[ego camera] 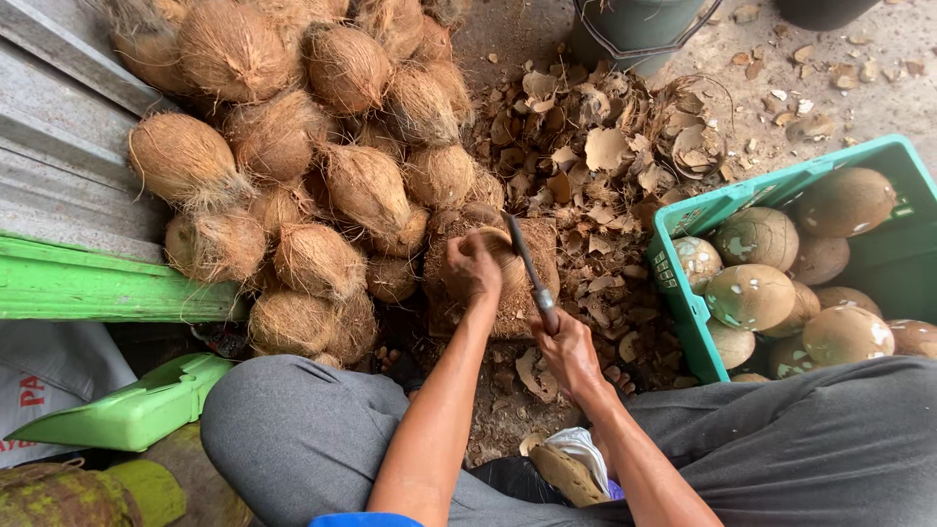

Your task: The person sits on the ground and uses a machete to trim the outer husk off coconuts, holding each coconut on a wooden block and striking the husk to remove the fibrous layer. Trimmed coconuts are placed into a green plastic crate beside them.

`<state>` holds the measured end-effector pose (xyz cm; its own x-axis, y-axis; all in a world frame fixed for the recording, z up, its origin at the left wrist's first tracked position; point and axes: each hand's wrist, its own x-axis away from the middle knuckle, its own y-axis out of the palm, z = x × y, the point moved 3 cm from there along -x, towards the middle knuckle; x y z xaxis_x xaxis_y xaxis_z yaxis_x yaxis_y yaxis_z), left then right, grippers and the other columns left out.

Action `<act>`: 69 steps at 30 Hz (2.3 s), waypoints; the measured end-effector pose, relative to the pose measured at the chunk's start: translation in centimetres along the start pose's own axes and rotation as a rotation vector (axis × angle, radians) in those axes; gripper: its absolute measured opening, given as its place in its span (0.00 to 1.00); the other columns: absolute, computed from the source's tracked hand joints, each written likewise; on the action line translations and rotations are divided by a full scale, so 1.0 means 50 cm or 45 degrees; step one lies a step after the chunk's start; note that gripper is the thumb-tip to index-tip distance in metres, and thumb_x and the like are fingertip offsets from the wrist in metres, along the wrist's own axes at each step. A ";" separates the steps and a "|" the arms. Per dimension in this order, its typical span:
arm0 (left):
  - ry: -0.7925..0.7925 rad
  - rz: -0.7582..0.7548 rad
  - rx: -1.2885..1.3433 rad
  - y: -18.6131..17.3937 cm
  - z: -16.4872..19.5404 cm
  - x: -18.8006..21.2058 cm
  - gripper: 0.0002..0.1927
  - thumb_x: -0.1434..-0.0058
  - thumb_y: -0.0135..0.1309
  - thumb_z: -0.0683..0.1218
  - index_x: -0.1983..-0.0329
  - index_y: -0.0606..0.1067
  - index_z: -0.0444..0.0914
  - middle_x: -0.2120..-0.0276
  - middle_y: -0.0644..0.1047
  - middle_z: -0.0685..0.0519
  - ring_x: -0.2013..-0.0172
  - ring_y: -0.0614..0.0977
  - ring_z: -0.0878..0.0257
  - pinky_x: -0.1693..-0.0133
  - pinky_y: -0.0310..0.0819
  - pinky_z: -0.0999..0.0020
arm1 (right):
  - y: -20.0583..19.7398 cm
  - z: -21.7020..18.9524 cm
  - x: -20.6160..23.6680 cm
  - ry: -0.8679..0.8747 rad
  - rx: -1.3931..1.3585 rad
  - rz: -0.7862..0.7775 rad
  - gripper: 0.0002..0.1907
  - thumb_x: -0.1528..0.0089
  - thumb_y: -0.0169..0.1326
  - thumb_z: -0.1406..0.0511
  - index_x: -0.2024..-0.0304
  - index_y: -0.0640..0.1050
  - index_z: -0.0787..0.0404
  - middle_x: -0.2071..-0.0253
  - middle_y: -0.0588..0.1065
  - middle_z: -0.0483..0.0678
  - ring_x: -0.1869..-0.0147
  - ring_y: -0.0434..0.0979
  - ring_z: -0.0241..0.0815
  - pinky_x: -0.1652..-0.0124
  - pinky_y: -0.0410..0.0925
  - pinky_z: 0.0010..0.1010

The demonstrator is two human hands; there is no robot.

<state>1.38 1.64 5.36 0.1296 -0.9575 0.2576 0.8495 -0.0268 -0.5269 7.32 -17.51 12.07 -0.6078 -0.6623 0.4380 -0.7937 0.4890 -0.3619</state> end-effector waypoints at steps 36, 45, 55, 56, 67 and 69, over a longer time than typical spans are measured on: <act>0.496 0.106 0.451 0.080 -0.085 -0.050 0.23 0.32 0.50 0.64 0.70 0.69 0.43 0.75 0.72 0.56 0.75 0.73 0.67 0.71 0.70 0.72 | -0.017 0.051 -0.036 -0.081 0.202 -0.039 0.21 0.32 0.55 0.54 0.74 0.72 0.62 0.83 0.68 0.45 0.81 0.64 0.37 0.79 0.61 0.37; 0.132 0.092 0.316 0.059 -0.076 -0.017 0.17 0.35 0.51 0.60 0.68 0.73 0.44 0.73 0.78 0.57 0.78 0.77 0.68 0.80 0.74 0.70 | 0.014 0.072 -0.034 0.032 0.093 -0.005 0.12 0.32 0.48 0.59 0.66 0.77 0.55 0.80 0.71 0.44 0.80 0.66 0.37 0.80 0.62 0.37; 0.239 -0.083 -0.012 0.021 -0.073 -0.058 0.30 0.35 0.39 0.72 0.69 0.74 0.45 0.80 0.72 0.59 0.81 0.71 0.67 0.81 0.64 0.67 | -0.014 0.095 -0.073 0.106 0.084 -0.021 0.19 0.33 0.56 0.55 0.72 0.73 0.62 0.79 0.68 0.44 0.79 0.62 0.36 0.78 0.61 0.36; 0.250 -0.110 -0.037 0.015 -0.071 -0.063 0.30 0.35 0.39 0.72 0.69 0.75 0.45 0.81 0.72 0.59 0.81 0.71 0.67 0.81 0.63 0.67 | -0.020 0.086 -0.071 0.046 0.057 0.001 0.19 0.34 0.56 0.55 0.73 0.73 0.61 0.79 0.68 0.43 0.79 0.62 0.36 0.78 0.61 0.36; 0.213 -0.221 -0.172 0.021 -0.072 -0.082 0.23 0.32 0.38 0.66 0.68 0.74 0.47 0.78 0.72 0.59 0.81 0.69 0.67 0.81 0.61 0.63 | -0.006 0.019 -0.024 0.094 -0.017 -0.149 0.14 0.34 0.58 0.58 0.69 0.79 0.59 0.80 0.67 0.44 0.79 0.64 0.33 0.78 0.60 0.31; 0.194 -0.232 -0.193 0.027 -0.078 -0.081 0.23 0.32 0.37 0.65 0.68 0.74 0.47 0.77 0.73 0.59 0.80 0.70 0.66 0.81 0.63 0.63 | -0.013 0.009 -0.021 -0.163 -0.336 -0.084 0.10 0.36 0.56 0.59 0.65 0.80 0.59 0.77 0.73 0.43 0.81 0.67 0.33 0.81 0.63 0.31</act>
<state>0.00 4.36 0.46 -0.1066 -0.9648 0.2405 0.7638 -0.2343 -0.6014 8.51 -17.38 11.47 -0.5598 -0.7554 0.3404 -0.8207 0.5622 -0.1020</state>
